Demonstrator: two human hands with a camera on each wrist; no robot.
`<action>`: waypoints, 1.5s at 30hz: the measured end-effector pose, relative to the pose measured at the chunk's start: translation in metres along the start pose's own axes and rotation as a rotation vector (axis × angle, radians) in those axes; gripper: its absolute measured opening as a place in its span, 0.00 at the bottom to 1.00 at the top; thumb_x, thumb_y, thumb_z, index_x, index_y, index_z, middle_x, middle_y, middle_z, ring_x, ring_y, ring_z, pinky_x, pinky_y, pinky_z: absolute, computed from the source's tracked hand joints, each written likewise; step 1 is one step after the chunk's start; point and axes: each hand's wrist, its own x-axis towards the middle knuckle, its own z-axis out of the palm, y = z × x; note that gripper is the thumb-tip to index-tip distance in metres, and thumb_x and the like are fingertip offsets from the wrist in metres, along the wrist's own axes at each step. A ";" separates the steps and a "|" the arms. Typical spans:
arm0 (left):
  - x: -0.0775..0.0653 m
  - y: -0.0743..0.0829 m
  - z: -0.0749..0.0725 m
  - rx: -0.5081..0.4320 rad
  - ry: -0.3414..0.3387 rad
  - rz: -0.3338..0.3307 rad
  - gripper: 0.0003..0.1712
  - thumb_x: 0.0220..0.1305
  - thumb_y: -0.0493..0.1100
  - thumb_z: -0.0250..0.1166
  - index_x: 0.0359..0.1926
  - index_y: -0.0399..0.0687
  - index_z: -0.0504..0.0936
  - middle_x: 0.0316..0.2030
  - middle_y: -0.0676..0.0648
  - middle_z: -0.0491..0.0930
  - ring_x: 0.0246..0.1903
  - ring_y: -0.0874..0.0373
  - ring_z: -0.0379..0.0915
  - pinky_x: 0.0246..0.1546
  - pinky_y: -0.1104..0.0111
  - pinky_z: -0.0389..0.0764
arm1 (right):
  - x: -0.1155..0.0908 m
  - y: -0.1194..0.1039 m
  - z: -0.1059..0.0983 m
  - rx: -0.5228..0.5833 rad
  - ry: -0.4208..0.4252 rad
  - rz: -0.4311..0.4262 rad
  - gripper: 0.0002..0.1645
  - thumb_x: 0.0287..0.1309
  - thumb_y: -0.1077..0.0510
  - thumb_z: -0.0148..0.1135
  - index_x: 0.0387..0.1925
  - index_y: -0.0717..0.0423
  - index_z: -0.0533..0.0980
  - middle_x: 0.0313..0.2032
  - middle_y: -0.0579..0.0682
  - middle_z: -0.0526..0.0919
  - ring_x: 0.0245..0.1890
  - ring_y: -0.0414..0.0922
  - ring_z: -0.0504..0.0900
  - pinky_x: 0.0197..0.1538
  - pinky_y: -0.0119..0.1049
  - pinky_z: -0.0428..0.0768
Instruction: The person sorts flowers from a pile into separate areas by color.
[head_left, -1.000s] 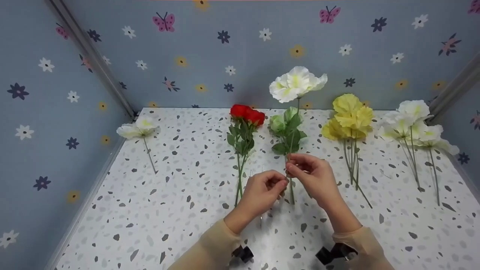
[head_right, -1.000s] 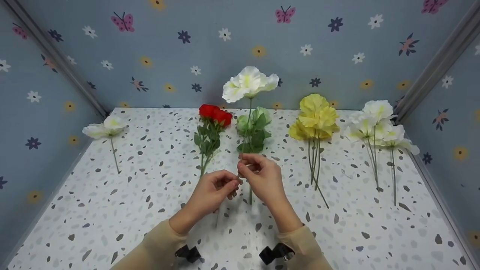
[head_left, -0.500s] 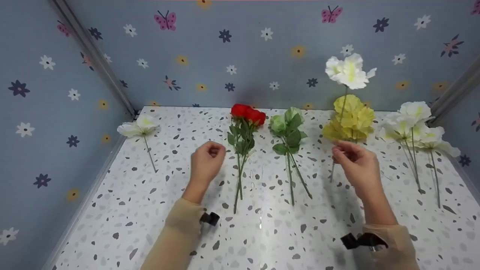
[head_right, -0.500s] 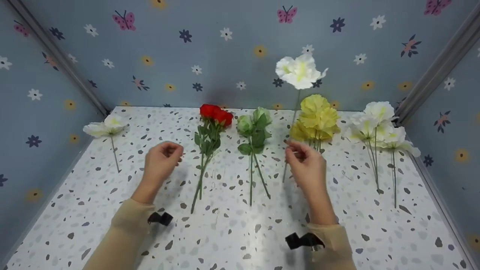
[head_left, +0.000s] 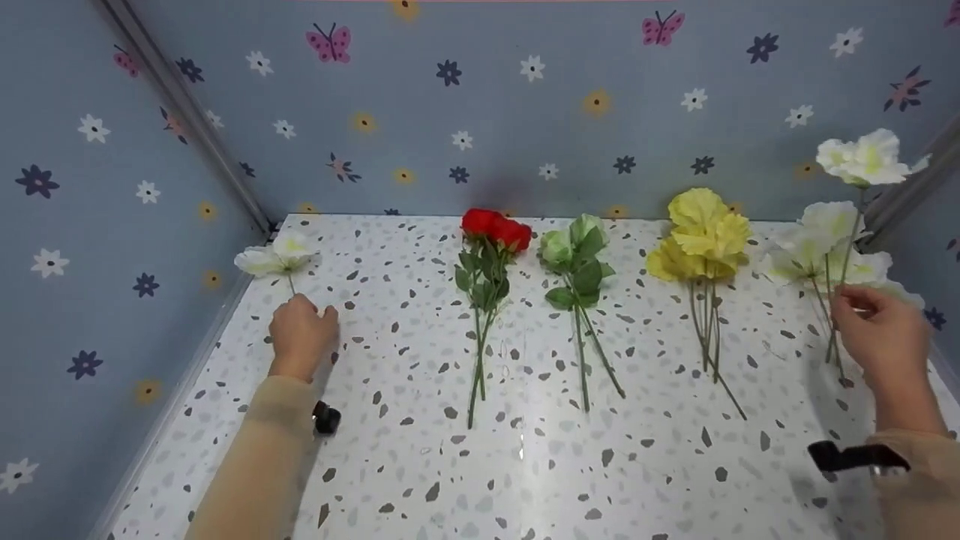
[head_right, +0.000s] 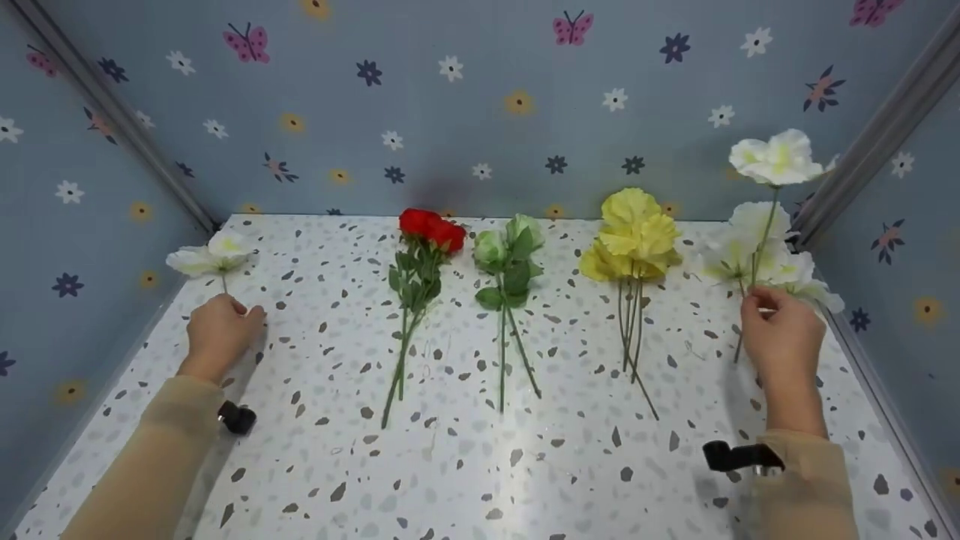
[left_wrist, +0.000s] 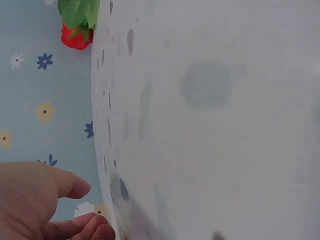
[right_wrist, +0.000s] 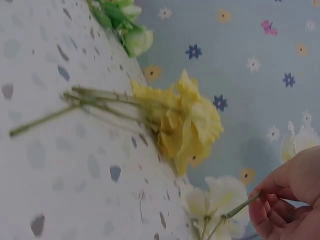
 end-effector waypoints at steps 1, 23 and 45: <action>0.001 -0.003 -0.002 0.012 -0.019 -0.005 0.20 0.70 0.47 0.59 0.38 0.29 0.78 0.35 0.31 0.80 0.38 0.34 0.76 0.41 0.44 0.76 | 0.005 0.006 -0.001 -0.033 -0.003 0.025 0.32 0.75 0.45 0.46 0.70 0.60 0.69 0.60 0.62 0.75 0.47 0.48 0.76 0.32 0.29 0.74; 0.002 -0.020 -0.028 0.083 -0.191 -0.125 0.17 0.60 0.36 0.58 0.44 0.23 0.77 0.40 0.25 0.80 0.38 0.34 0.76 0.42 0.44 0.78 | 0.023 0.057 0.007 -0.224 -0.160 0.103 0.28 0.72 0.56 0.49 0.63 0.73 0.68 0.57 0.73 0.74 0.51 0.67 0.75 0.43 0.56 0.79; -0.002 -0.013 -0.029 0.016 -0.174 -0.164 0.09 0.60 0.37 0.55 0.35 0.33 0.75 0.30 0.36 0.75 0.31 0.41 0.71 0.32 0.53 0.74 | 0.009 0.031 -0.004 -0.183 -0.101 -0.021 0.33 0.71 0.44 0.52 0.61 0.68 0.73 0.56 0.71 0.76 0.49 0.65 0.76 0.43 0.55 0.77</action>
